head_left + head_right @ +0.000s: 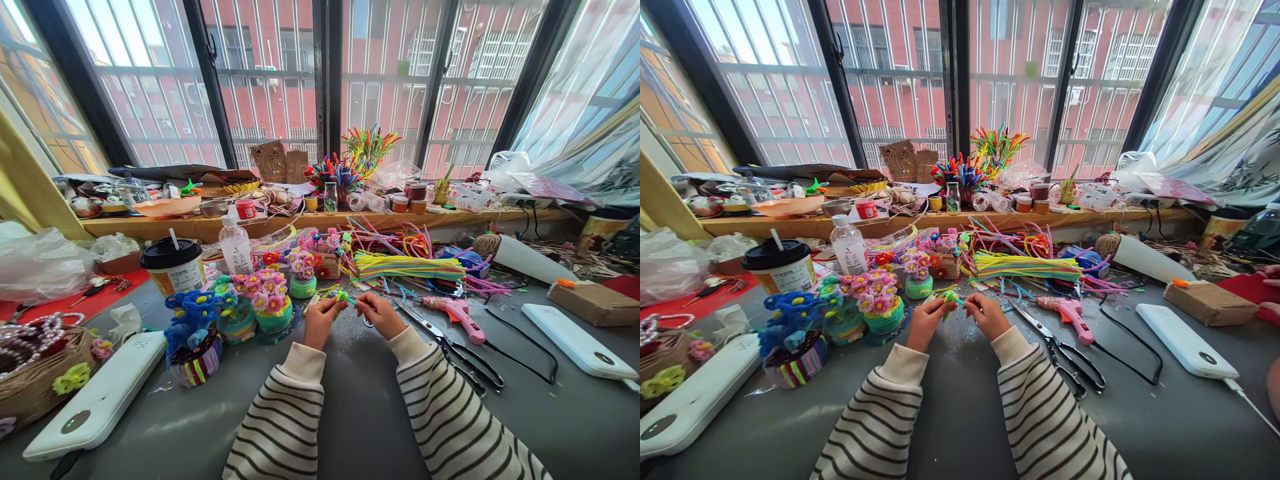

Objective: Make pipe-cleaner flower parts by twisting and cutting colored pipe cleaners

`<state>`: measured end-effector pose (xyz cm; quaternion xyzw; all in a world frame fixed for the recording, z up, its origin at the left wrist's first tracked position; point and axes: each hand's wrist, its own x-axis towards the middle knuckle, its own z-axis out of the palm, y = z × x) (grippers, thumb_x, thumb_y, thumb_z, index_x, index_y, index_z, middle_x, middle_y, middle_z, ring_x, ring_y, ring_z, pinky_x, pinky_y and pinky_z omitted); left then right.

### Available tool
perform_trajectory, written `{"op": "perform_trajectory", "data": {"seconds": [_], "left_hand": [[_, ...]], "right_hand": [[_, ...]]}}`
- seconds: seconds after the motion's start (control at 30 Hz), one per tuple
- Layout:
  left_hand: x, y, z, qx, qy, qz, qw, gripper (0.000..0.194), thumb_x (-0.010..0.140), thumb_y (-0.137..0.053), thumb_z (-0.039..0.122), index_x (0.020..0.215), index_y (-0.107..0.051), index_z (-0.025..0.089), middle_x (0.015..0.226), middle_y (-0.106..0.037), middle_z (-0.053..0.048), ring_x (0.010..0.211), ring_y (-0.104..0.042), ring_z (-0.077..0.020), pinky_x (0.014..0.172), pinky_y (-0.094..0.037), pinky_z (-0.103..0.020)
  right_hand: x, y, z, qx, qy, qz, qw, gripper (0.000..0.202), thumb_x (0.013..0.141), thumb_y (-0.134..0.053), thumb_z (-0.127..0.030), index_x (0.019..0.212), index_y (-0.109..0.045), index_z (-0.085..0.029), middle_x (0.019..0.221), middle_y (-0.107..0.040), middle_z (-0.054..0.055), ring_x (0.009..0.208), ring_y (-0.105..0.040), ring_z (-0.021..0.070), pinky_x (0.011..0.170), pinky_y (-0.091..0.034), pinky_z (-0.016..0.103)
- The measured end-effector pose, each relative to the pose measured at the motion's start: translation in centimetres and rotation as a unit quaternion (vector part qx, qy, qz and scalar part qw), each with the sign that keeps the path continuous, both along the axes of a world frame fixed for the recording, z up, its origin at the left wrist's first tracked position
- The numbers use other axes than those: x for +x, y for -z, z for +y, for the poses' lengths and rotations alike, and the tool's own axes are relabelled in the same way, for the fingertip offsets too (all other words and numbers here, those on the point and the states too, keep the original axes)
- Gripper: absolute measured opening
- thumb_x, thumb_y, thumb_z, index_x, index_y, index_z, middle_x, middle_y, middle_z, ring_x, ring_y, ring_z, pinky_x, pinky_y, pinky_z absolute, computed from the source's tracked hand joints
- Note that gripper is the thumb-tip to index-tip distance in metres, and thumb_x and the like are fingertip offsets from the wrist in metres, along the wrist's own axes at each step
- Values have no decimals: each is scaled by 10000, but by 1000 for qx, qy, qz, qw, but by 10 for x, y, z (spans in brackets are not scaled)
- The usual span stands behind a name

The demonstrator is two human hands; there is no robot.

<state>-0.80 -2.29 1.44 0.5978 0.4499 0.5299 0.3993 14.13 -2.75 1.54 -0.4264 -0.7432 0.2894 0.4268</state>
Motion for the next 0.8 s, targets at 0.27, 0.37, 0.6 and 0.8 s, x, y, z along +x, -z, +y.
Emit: {"op": "perform_trajectory", "data": {"seconds": [0.27,0.37,0.6,0.8], "left_hand": [[1,0,-2,4,32,23,999,224,595,-550,345,690,-651,169,612,-609,-6,611,-530,-124,578,-403,-202],[2,-1,-3,-6,48,20,999,236,596,-548,346,702,-653,162,595,-614,-12,601,-547,-131,585,-418,-207],[3,-4,-7,-10,44,37,998,270,612,-526,355,705,-653,137,563,-618,-26,557,-556,-132,559,-425,-204],[1,1,-4,10,29,89,996,299,625,-491,405,654,-648,152,555,-614,-26,538,-554,-133,525,-415,-202]], "right_hand": [[0,0,-1,112,43,-79,990,202,733,-428,-305,683,-537,-144,596,-486,9,522,-429,89,489,-355,195],[-1,1,-1,158,64,-113,979,212,744,-407,-280,658,-548,-147,579,-450,5,514,-415,88,498,-351,199],[-1,4,-2,199,105,-166,960,174,726,-425,-270,673,-549,-160,575,-464,7,536,-427,99,509,-355,202],[-1,3,-3,178,95,-168,965,380,734,-416,-243,1105,-380,-171,610,-523,-10,541,-464,96,544,-379,192]]}}
